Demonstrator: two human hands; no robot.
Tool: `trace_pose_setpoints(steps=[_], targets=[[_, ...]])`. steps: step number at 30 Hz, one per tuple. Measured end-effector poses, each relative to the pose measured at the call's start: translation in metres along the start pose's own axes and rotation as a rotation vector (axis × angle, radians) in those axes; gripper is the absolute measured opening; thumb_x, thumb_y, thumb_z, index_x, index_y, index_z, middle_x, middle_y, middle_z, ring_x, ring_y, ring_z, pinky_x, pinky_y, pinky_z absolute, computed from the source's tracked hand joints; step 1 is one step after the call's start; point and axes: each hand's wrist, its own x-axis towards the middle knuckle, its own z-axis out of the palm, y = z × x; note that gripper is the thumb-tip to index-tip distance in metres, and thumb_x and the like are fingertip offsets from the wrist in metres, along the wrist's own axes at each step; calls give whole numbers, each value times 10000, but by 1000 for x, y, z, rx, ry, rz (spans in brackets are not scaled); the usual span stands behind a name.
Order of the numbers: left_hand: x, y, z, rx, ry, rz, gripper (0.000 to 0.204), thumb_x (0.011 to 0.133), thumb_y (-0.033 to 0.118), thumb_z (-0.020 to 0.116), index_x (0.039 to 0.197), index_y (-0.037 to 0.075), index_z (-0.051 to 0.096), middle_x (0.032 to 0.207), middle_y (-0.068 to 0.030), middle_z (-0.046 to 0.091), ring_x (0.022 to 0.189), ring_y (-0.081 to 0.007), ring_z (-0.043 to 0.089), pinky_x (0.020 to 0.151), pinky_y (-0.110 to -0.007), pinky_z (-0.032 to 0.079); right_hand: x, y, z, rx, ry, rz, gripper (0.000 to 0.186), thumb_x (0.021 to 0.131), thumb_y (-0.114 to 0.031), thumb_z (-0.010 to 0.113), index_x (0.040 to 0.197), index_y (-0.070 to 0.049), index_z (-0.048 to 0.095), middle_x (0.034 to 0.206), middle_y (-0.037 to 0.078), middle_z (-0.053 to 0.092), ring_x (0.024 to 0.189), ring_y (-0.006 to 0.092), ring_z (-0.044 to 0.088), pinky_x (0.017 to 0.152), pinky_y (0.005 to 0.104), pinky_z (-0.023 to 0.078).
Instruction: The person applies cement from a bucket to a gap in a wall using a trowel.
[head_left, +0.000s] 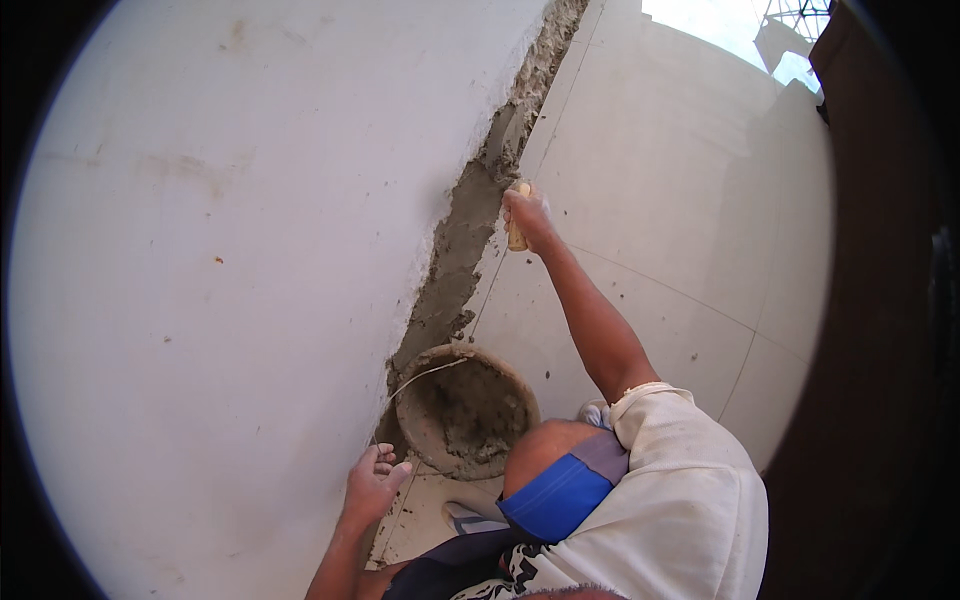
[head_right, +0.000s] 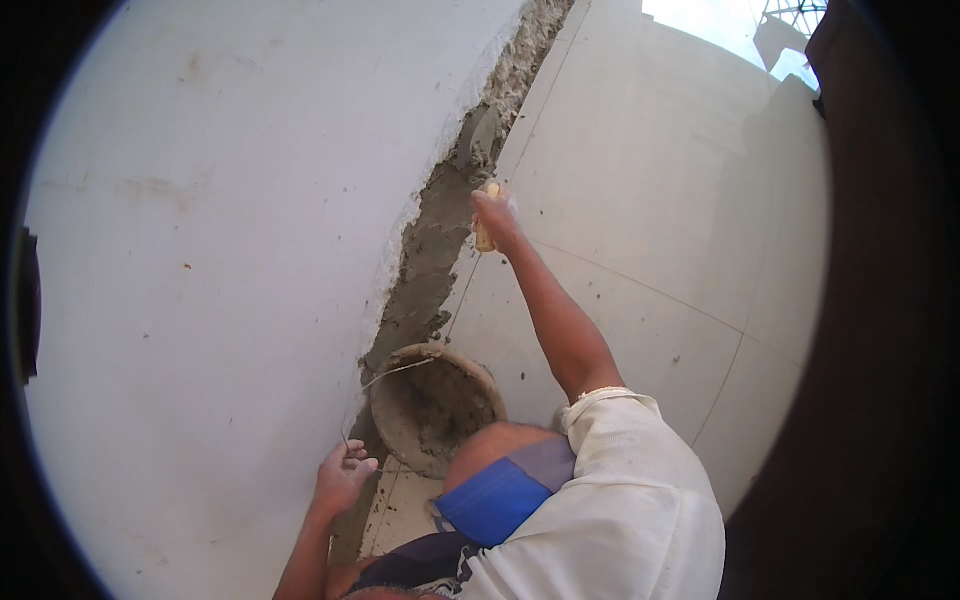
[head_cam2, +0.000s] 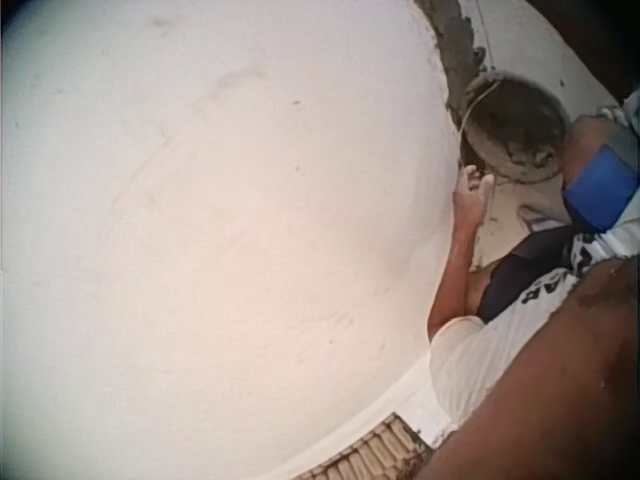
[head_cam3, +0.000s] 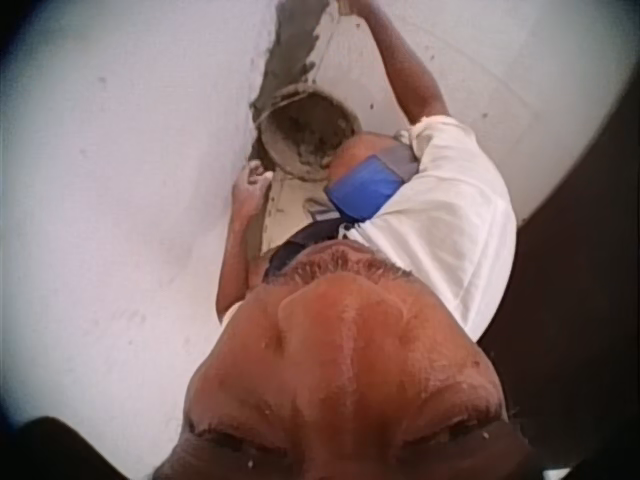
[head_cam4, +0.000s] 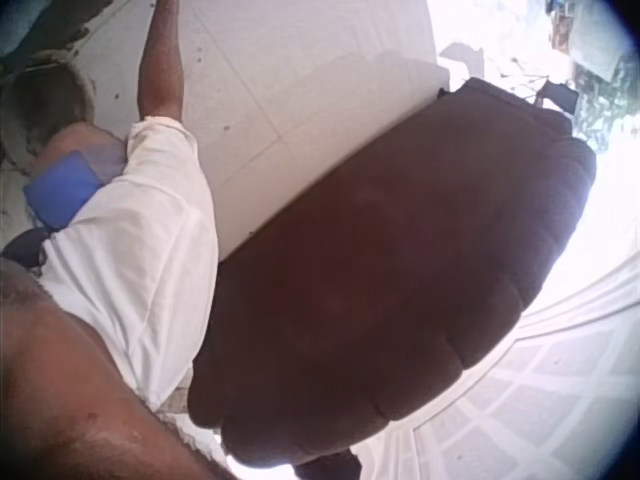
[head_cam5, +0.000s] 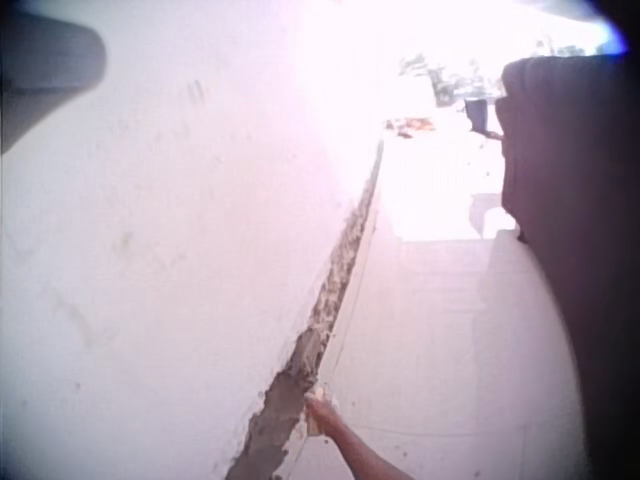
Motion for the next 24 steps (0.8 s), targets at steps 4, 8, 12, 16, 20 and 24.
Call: trace_pose_setpoints(steps=[4,8,12,16,20,24], targets=[[-8,-17,-1,8,-16,-26,521,827,213,753,1225,-60,556,1089,-145,646,874,-170,632,794,-314,534,28,-10,4,-6,-49,40,149,821,-136,599,922,-54,525,676,35,522,532,136,541,461,315,500],[-7,-22,-1,7,-9,-28,526,826,230,752,1227,-51,561,1084,-145,646,873,-174,631,796,-314,531,-9,14,39,-166,64,-30,253,825,-170,624,998,-19,515,727,67,557,568,174,584,478,343,520],[0,-20,3,49,-32,-30,555,821,260,758,1239,-47,562,1084,-148,649,869,-180,627,794,-314,529,-76,32,43,-131,-105,-3,274,821,-151,617,1032,-18,504,737,73,557,531,168,574,467,336,513],[9,-21,6,91,-70,-44,582,823,288,756,1256,-47,558,1092,-152,653,867,-180,625,798,-319,528,-93,35,35,-36,-148,21,251,814,-111,604,1033,-32,509,719,54,542,515,143,557,455,316,500],[12,-11,8,95,-51,-58,598,826,304,754,1261,-53,553,1098,-149,655,883,-178,629,812,-320,527,-56,37,6,176,28,171,139,821,-89,573,935,-67,495,693,30,503,535,126,520,459,299,488],[5,-35,5,56,-40,-70,598,831,299,753,1270,-48,543,1094,-146,654,893,-180,636,810,-319,531,-48,59,-6,252,27,318,98,829,-108,555,889,-84,481,707,28,490,555,133,517,478,310,495]])
